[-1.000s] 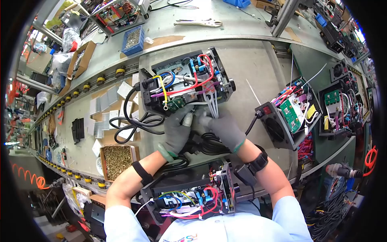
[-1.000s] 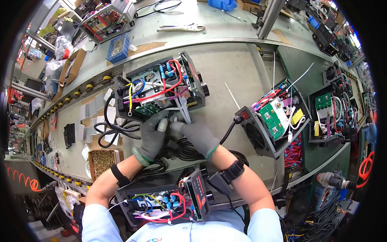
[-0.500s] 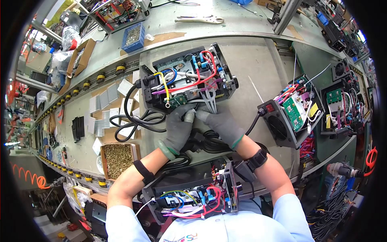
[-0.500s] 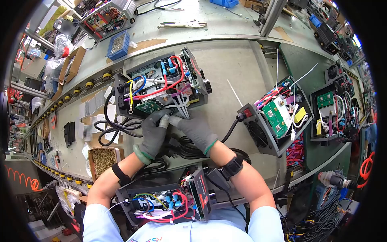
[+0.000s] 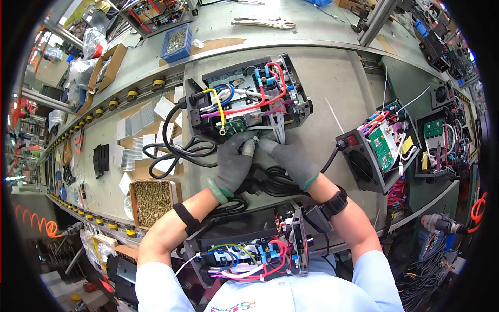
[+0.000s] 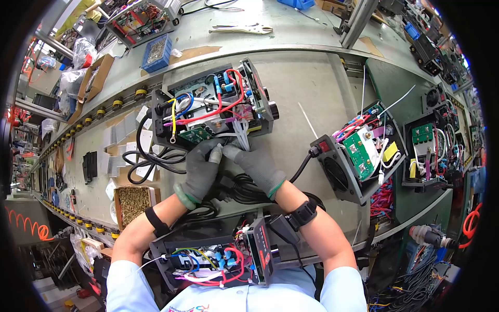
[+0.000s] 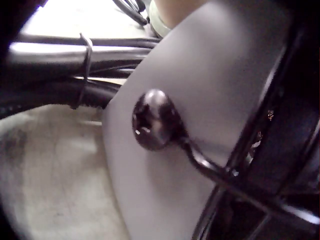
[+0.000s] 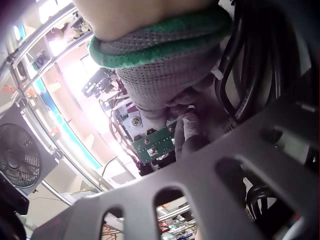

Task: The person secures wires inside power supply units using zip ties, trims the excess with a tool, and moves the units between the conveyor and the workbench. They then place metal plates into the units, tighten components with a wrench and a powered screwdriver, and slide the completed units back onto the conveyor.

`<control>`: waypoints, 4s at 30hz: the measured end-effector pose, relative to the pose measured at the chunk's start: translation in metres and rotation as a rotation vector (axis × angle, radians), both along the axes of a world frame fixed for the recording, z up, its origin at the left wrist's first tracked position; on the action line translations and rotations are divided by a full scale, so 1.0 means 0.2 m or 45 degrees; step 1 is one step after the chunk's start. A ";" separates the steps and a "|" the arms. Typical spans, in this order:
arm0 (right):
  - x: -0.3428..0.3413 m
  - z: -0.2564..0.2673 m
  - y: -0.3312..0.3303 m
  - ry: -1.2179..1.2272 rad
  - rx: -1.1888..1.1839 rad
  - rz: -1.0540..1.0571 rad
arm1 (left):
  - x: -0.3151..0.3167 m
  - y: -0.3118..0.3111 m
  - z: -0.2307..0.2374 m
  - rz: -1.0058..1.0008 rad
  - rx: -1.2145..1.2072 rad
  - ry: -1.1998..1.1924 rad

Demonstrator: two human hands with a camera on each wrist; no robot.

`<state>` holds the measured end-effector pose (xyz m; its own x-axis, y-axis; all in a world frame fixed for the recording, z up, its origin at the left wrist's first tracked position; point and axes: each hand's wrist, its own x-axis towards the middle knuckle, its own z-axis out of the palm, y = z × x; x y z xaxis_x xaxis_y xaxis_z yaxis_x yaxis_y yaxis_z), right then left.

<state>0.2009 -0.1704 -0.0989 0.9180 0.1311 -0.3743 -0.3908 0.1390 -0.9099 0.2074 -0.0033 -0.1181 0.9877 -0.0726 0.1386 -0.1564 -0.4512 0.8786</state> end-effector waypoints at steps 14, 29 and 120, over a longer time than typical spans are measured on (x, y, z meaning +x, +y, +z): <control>0.07 -0.18 0.03 -0.316 -0.792 0.064 | 0.01 0.03 0.00 -0.101 0.104 -0.101; -0.07 0.13 -0.05 -0.191 -0.464 0.437 | 0.01 0.04 -0.01 -0.070 0.204 -0.023; -0.05 0.19 0.12 0.170 0.728 -0.832 | 0.24 -0.34 0.70 -0.346 1.152 -0.435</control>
